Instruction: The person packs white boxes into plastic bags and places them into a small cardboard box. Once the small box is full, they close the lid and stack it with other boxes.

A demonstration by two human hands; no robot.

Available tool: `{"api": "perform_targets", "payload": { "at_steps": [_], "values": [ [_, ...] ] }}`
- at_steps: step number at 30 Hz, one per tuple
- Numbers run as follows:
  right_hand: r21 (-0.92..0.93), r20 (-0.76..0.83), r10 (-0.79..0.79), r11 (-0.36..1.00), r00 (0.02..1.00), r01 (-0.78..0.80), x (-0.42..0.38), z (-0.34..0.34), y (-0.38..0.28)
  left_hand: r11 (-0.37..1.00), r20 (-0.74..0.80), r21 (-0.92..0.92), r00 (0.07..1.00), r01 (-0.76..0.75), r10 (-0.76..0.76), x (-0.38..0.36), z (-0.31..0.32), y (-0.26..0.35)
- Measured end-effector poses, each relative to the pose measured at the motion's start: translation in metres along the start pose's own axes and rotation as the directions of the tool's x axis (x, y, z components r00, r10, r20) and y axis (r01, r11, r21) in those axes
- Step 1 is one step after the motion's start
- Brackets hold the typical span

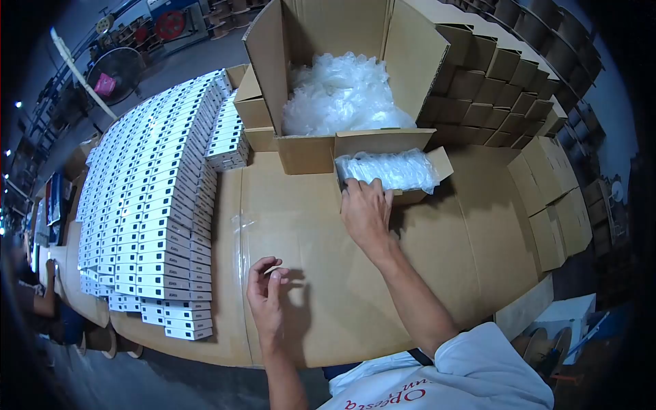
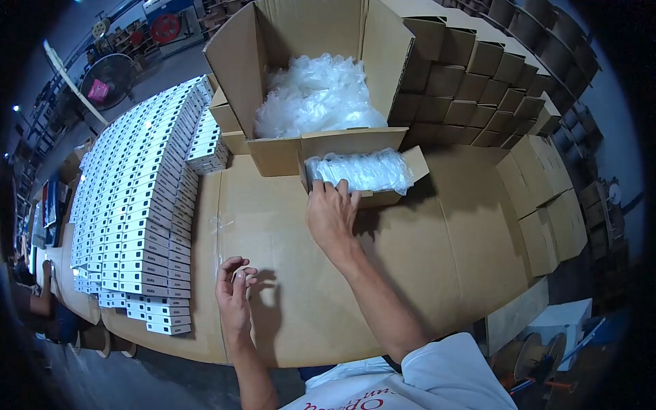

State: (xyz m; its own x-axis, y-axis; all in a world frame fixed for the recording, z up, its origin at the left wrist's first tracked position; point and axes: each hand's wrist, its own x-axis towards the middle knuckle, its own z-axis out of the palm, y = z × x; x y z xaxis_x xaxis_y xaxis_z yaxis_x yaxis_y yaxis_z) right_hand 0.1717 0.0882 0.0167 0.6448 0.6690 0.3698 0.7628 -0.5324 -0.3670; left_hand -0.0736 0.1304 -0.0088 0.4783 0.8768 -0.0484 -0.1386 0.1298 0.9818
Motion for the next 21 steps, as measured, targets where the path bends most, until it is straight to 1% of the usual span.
{"api": "perform_targets", "payload": {
  "at_steps": [1, 2, 5, 6, 9, 10, 11, 13, 15, 16, 17, 19, 21],
  "values": [
    [-0.063, 0.025, -0.026, 0.998, 0.999, 0.027, -0.004, -0.002, -0.002, 1.0, 0.005, 0.004, 1.0, 0.003, -0.003, 0.0, 0.001, -0.001],
    [-0.075, 0.112, -0.054, 0.995, 0.992, 0.063, -0.007, -0.004, 0.002, 1.0, 0.022, -0.009, 1.0, 0.006, -0.006, 0.0, 0.001, -0.004],
    [-0.153, 0.136, -0.129, 0.977, 0.982, 0.15, -0.01, -0.015, 0.0, 0.998, 0.051, -0.026, 0.997, 0.058, -0.057, -0.002, 0.007, -0.003],
    [-0.178, 0.152, -0.154, 0.967, 0.976, 0.18, -0.007, -0.013, 0.003, 0.997, 0.061, 0.01, 0.995, 0.077, -0.077, -0.002, 0.006, -0.003],
    [-0.167, 0.239, -0.234, 0.946, 0.942, 0.277, 0.007, -0.017, 0.011, 0.996, 0.108, 0.068, 0.992, 0.059, -0.067, 0.009, 0.005, -0.006],
    [-0.125, 0.222, -0.264, 0.947, 0.939, 0.295, 0.009, -0.013, 0.017, 0.997, 0.112, 0.067, 0.993, 0.029, -0.036, 0.016, 0.009, 0.001],
    [-0.17, 0.237, -0.267, 0.935, 0.934, 0.311, 0.008, -0.009, 0.019, 0.987, 0.121, 0.16, 0.993, -0.028, 0.008, 0.029, 0.006, 0.002],
    [-0.236, 0.219, -0.227, 0.932, 0.949, 0.277, 0.003, -0.006, 0.012, 0.929, 0.131, 0.349, 0.988, -0.127, 0.086, 0.063, -0.002, 0.007],
    [-0.291, 0.345, -0.147, 0.922, 0.927, 0.254, 0.008, -0.017, 0.004, 0.815, 0.04, 0.567, 0.992, -0.119, 0.117, 0.099, 0.001, 0.032],
    [-0.298, 0.347, -0.155, 0.917, 0.925, 0.265, 0.011, -0.016, 0.004, 0.66, 0.084, 0.695, 0.945, -0.284, 0.317, 0.122, -0.004, 0.033],
    [-0.286, 0.357, -0.17, 0.916, 0.918, 0.281, 0.011, -0.014, 0.008, 0.45, 0.17, 0.795, 0.861, -0.407, 0.479, 0.145, -0.01, 0.028],
    [-0.242, 0.345, -0.209, 0.922, 0.915, 0.302, 0.012, -0.019, 0.009, 0.286, 0.217, 0.838, 0.764, -0.466, 0.608, 0.193, -0.014, 0.025],
    [-0.249, 0.376, -0.204, 0.917, 0.904, 0.311, 0.013, -0.023, 0.007, 0.136, 0.282, 0.861, 0.684, -0.489, 0.672, 0.223, -0.014, 0.033]
  ]
}}
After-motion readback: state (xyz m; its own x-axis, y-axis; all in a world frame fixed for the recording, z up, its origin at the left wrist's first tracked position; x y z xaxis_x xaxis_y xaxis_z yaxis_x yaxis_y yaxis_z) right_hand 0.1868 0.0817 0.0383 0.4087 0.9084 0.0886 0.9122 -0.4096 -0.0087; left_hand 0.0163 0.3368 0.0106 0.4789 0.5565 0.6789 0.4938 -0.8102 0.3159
